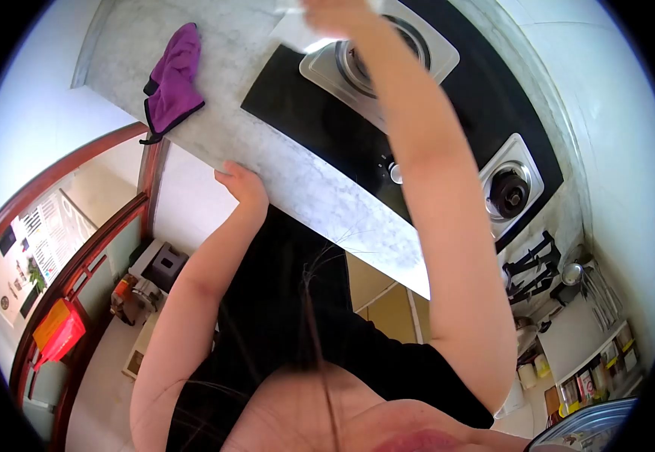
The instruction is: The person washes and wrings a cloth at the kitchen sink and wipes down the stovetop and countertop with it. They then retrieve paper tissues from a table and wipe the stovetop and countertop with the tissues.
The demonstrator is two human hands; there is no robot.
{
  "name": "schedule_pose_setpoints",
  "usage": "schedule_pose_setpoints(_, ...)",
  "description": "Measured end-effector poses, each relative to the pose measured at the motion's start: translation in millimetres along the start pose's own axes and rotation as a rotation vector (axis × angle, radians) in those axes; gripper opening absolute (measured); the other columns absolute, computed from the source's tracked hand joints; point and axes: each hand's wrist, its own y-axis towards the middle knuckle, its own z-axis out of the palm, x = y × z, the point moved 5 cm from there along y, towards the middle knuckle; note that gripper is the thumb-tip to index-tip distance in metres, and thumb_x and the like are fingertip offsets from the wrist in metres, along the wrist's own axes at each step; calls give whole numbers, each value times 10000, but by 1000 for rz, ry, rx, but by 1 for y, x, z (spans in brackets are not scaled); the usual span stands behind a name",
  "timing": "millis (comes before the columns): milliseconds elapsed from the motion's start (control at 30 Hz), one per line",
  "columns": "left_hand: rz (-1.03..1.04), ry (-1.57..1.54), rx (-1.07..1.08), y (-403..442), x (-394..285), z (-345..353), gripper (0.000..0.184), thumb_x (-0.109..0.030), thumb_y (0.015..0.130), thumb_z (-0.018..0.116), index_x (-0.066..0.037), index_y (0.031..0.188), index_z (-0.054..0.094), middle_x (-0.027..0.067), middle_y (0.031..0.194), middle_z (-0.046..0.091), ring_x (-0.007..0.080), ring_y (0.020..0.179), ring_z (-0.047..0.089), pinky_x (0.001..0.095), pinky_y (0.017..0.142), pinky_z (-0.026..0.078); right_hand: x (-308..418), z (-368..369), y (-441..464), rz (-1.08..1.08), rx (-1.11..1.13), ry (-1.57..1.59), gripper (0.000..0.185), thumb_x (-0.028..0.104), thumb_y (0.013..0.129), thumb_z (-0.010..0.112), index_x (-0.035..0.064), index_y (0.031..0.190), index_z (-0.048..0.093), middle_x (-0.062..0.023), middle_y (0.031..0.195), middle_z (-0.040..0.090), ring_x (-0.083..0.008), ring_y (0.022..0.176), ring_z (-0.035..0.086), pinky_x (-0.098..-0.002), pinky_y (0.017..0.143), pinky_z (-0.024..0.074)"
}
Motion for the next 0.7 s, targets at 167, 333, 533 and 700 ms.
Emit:
schedule_pose_setpoints(167, 46, -16, -33, 3, 5, -1, 540, -329, 1013, 367, 54, 1387, 299, 253, 1353, 438, 349, 1211, 474, 401, 1036, 385, 137, 50, -47, -125, -98, 2, 535, 288, 972, 412, 215, 1492, 308, 4, 1589, 208, -245, 1470, 152, -637, 1101, 228)
schedule_pose_setpoints(333, 34, -79, 14, -1, -2, -2, 557, -335, 1015, 353, 69, 1392, 281, 285, 1389, 406, 385, 1256, 444, 401, 1063, 356, 157, 70, -98, -72, -183, 241, 543, 301, 984, 422, 223, 1504, 285, 4, 1599, 175, -217, 1472, 161, -531, 1157, 186)
schedule_pose_setpoints(533, 64, 29, -7, -4, -11, -5, 589, -359, 1016, 350, 79, 1400, 265, 310, 1383, 404, 419, 1248, 449, 410, 1061, 362, 75, 47, -93, 292, -535, 124, 549, 275, 970, 452, 42, 1450, 324, -195, 1511, 310, -341, 1414, 283, -523, 1083, 336)
schedule_pose_setpoints(700, 14, 130, -36, -5, -17, -5, 630, -389, 1013, 342, 89, 1409, 234, 349, 1372, 393, 450, 1248, 445, 423, 1064, 362, 80, 48, -116, 375, -605, 166, 560, 234, 917, 549, 6, 1392, 359, -218, 1419, 404, -364, 1315, 411, -456, 1029, 384)
